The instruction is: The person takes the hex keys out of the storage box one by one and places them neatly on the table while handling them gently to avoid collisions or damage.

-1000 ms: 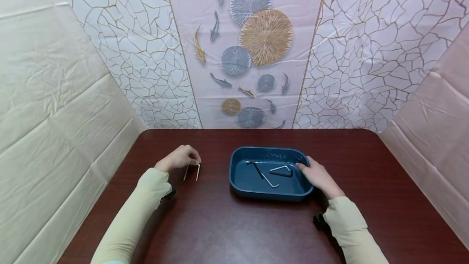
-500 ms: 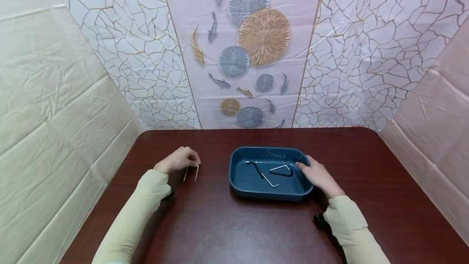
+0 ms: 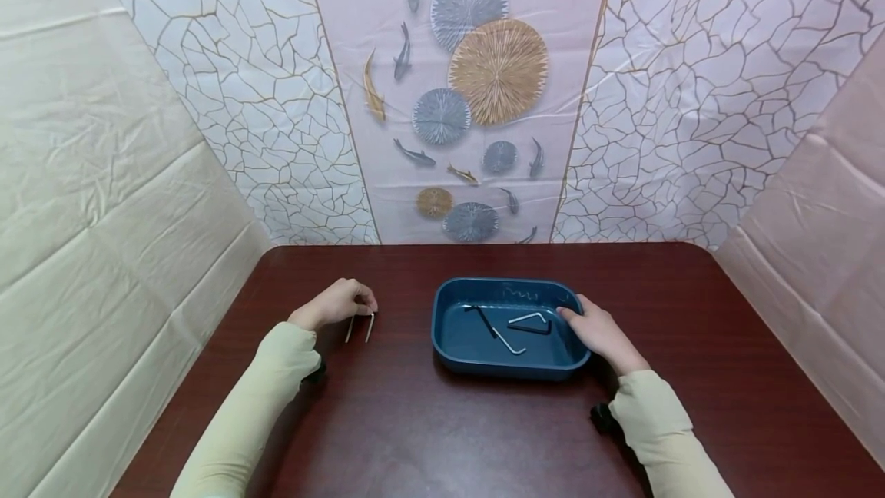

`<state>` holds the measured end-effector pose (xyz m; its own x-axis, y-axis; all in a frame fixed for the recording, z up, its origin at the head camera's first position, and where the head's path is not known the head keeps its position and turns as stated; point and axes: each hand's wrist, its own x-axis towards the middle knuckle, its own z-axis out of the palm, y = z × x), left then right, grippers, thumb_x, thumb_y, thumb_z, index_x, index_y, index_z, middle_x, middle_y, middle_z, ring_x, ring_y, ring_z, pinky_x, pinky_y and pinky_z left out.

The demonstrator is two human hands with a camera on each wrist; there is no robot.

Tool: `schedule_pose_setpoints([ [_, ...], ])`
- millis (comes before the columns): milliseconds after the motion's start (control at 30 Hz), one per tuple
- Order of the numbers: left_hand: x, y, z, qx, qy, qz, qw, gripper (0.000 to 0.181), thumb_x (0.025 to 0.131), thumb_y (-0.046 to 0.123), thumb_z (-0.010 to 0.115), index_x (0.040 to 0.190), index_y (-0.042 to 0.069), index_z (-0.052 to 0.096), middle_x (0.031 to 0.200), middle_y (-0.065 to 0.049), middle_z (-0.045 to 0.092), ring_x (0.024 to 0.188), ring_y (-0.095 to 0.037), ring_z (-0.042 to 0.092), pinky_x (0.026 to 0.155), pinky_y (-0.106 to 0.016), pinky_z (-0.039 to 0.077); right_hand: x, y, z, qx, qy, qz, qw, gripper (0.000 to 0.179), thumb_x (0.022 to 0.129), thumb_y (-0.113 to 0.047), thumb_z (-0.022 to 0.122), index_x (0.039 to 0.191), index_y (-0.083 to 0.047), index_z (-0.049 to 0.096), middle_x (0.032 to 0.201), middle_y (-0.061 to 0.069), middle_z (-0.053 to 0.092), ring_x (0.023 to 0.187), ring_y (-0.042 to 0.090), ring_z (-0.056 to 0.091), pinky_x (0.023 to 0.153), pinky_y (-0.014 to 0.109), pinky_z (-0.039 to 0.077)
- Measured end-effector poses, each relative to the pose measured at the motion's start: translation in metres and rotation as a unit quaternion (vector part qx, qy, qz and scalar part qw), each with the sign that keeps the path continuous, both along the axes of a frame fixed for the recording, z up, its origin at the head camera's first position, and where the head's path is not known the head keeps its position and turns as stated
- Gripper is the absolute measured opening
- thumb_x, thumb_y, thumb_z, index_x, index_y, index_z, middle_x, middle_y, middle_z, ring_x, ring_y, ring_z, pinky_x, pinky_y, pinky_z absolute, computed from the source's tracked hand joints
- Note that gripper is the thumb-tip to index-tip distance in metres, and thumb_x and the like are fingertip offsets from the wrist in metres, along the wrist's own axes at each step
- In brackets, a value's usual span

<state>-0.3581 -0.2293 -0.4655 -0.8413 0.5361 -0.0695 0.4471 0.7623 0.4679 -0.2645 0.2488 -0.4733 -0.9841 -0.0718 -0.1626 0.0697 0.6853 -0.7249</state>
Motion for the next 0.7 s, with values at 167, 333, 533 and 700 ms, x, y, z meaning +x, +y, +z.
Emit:
schedule_pose_setpoints([
  [167,0.0005,-0.0001,-0.0002,0.004,0.000,0.003,1.0000,0.011,0.092,0.005,0.072,0.088,0.015,0.077,0.086,0.007,0.070,0.076,-0.010,0.059,0.071,-0.031,0.050,0.0003,0.0000,-0.0001,-0.004,-0.002,0.001,1.0000,0.064,0.108,-0.041,0.041,0.151,0.005,0.031,0.147,0.034,0.041,0.128,0.048,0.049,0.097,0.059,0.046],
  [333,0.0008,0.0000,-0.0007,0.000,0.002,0.011,0.9999,0.012,0.092,0.006,0.073,0.089,0.016,0.077,0.087,0.008,0.070,0.077,-0.010,0.060,0.072,-0.030,0.051,-0.0006,-0.0002,-0.0008,-0.009,-0.003,0.000,1.0000,0.062,0.108,-0.040,0.041,0.150,0.004,0.032,0.147,0.033,0.042,0.128,0.047,0.049,0.098,0.059,0.045],
  [533,0.0008,0.0001,-0.0023,-0.001,0.006,0.009,0.9999,0.013,0.092,0.005,0.073,0.088,0.017,0.076,0.086,0.008,0.070,0.076,-0.010,0.060,0.071,-0.030,0.051,-0.0006,0.0000,-0.0008,-0.011,-0.007,-0.002,0.9999,0.063,0.108,-0.041,0.041,0.152,0.004,0.030,0.148,0.033,0.040,0.129,0.048,0.048,0.099,0.060,0.045],
  [700,0.0012,0.0016,-0.0022,0.000,0.002,0.010,0.9999,0.014,0.092,0.003,0.072,0.087,0.016,0.076,0.085,0.007,0.069,0.074,-0.011,0.059,0.069,-0.030,0.050,-0.0001,0.0002,-0.0010,-0.004,-0.006,0.002,1.0000,0.064,0.108,-0.041,0.041,0.151,0.005,0.030,0.148,0.034,0.040,0.130,0.050,0.047,0.098,0.061,0.045],
])
